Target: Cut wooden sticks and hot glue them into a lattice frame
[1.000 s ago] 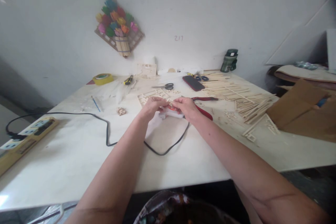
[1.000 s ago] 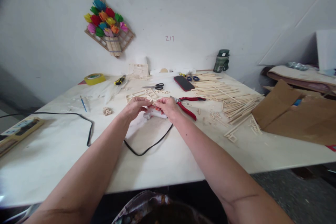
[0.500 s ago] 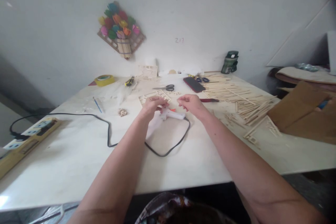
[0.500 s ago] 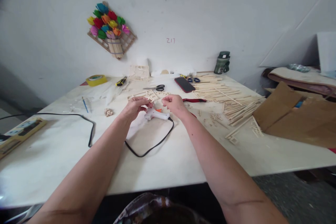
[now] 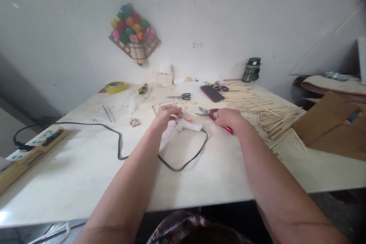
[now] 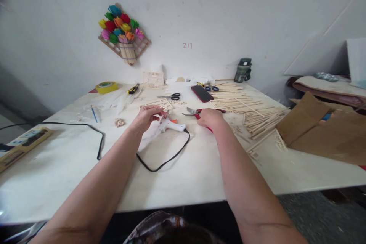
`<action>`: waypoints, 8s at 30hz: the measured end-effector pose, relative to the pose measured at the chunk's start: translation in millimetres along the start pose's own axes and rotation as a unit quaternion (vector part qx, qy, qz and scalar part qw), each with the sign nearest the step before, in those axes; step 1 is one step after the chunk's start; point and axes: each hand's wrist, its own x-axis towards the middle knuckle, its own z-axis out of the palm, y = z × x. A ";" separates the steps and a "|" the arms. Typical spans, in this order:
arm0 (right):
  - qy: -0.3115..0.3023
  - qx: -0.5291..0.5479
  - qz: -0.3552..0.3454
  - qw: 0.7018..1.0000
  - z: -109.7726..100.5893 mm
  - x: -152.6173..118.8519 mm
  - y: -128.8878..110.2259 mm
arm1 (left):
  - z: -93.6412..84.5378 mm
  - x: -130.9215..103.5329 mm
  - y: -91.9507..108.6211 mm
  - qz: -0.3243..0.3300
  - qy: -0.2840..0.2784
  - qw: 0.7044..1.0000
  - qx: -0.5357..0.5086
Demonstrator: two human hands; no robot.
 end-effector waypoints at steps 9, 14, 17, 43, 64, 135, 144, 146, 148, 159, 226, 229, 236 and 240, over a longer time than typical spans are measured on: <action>0.005 -0.018 -0.028 0.999 8.3 3.3 -5.7 | -1.1 -0.2 1.5 0.004 0.005 1.000 -0.011; 0.053 0.020 -0.011 0.998 7.8 2.8 -5.0 | -1.4 0.8 0.8 0.005 -0.002 1.000 -0.021; 0.100 0.035 0.015 0.994 7.7 2.0 -3.0 | -1.3 0.2 1.3 0.009 -0.013 0.999 -0.036; 0.159 0.556 -0.037 0.815 0.4 2.3 -4.8 | -5.3 3.2 -2.7 0.025 -0.014 0.995 -0.096; -0.068 0.826 -0.178 0.531 -2.2 -11.8 -34.4 | 9.4 -0.4 -2.4 -0.025 -0.108 0.968 -0.225; 0.058 0.670 -0.223 0.705 -4.9 -24.7 -41.6 | 16.5 -2.9 -4.8 -0.003 -0.104 0.991 0.087; 0.019 0.666 -0.244 0.705 -7.2 -30.8 -43.7 | 19.0 -5.4 -2.7 -0.012 -0.118 0.987 0.107; 0.017 0.660 -0.243 0.711 -8.3 -32.6 -44.5 | 19.4 -5.5 -2.5 -0.015 -0.120 0.986 0.110; 0.019 0.654 -0.243 0.716 -9.3 -34.0 -45.1 | 19.8 -5.6 -2.4 -0.017 -0.121 0.986 0.111; 0.045 0.632 -0.239 0.736 -9.0 -32.2 -45.3 | 14.7 -2.8 -3.9 -0.011 -0.136 0.987 0.088; 0.198 0.482 -0.218 0.825 -0.8 -23.2 -56.3 | 27.4 -9.3 1.7 0.006 -0.058 0.984 0.171; 0.184 0.491 -0.219 0.823 -3.4 -26.3 -55.9 | 28.0 -9.3 1.9 -0.001 -0.056 0.984 0.171; 0.166 0.484 -0.208 0.834 -8.1 -24.8 -40.8 | 16.1 -0.9 -5.0 0.066 0.003 0.988 0.138; 0.173 0.397 -0.207 0.877 -9.6 -20.6 -26.9 | 7.4 3.9 -7.3 0.110 0.059 0.988 0.094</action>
